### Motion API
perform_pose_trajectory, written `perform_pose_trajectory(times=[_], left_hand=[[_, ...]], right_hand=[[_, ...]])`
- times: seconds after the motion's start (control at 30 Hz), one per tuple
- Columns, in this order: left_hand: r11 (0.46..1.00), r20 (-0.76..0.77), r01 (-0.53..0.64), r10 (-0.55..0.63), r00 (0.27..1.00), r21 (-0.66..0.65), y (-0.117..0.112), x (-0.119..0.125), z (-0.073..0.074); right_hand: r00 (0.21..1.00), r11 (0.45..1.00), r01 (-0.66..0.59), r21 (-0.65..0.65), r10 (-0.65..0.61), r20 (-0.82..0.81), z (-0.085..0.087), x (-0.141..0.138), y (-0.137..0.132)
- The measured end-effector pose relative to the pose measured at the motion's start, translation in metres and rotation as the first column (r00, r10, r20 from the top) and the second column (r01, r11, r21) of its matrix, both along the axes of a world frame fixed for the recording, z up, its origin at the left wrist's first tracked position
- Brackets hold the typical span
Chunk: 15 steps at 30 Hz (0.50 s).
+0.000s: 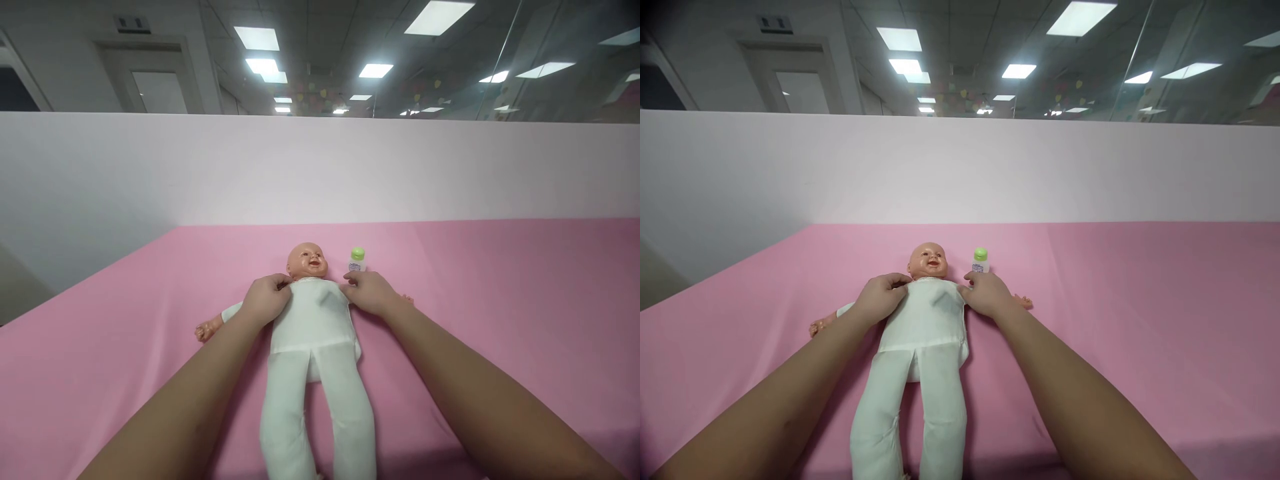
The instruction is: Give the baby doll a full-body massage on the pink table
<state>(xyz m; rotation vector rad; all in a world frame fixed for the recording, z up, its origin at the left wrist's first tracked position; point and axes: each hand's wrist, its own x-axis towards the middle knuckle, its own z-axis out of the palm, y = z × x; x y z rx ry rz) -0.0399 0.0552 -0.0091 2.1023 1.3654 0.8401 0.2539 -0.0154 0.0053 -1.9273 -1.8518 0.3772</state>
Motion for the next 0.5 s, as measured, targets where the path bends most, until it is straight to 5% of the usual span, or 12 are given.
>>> perform_pose_trajectory(times=[0.13,0.23,0.5], left_hand=[[0.985,-0.07,0.155,-0.16,0.985,-0.072,0.006,-0.017,0.003],[0.986,-0.166,0.134,-0.149,0.975,-0.101,0.007,-0.025,0.006],[0.983,-0.37,0.079,-0.135,0.919,-0.163,0.011,-0.036,0.009]], right_hand=[[0.991,0.99,-0.131,-0.053,0.129,-0.043,0.003,0.019,-0.001],[0.982,0.98,-0.186,-0.074,0.183,-0.043,0.006,0.024,-0.003],[0.991,0.991,0.006,-0.137,0.012,0.13,0.003,0.038,0.008]])
